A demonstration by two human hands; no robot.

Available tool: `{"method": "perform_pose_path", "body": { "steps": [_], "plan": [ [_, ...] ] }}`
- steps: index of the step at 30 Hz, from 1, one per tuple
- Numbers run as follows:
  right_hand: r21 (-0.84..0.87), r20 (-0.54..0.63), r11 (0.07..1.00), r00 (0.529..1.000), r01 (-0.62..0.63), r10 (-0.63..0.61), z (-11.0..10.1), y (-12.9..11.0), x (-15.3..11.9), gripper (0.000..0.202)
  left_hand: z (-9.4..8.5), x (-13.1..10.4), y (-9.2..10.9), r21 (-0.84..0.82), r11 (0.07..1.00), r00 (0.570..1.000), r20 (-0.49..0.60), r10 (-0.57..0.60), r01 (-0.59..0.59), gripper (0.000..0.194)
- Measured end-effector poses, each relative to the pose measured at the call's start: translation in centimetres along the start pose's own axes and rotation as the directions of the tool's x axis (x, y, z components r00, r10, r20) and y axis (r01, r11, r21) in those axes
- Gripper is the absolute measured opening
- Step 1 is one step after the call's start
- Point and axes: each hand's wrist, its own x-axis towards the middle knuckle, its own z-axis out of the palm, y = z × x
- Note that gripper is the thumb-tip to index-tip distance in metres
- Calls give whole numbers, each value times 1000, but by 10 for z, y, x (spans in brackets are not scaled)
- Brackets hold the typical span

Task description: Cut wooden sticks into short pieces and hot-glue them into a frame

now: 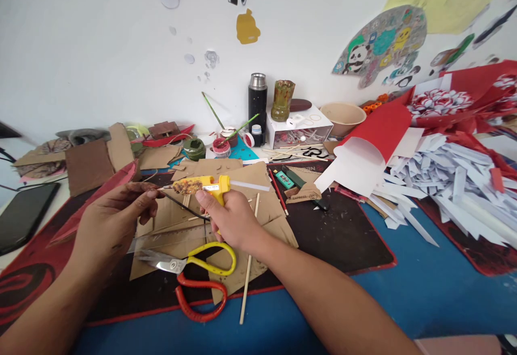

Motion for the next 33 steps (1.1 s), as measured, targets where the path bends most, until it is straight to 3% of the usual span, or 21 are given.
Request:
{"method": "perform_pose_path", "body": {
  "steps": [9, 33],
  "plan": [
    [1, -1, 1000, 1000, 0, 0, 0, 1, -1, 68, 3, 1, 3, -111, 994, 1000, -14, -8, 6, 29],
    [9, 8, 1000, 1000, -4, 4, 2, 0, -3, 66, -1, 3, -3, -44, 999, 1000, 26, 3, -2, 24]
  ]
}}
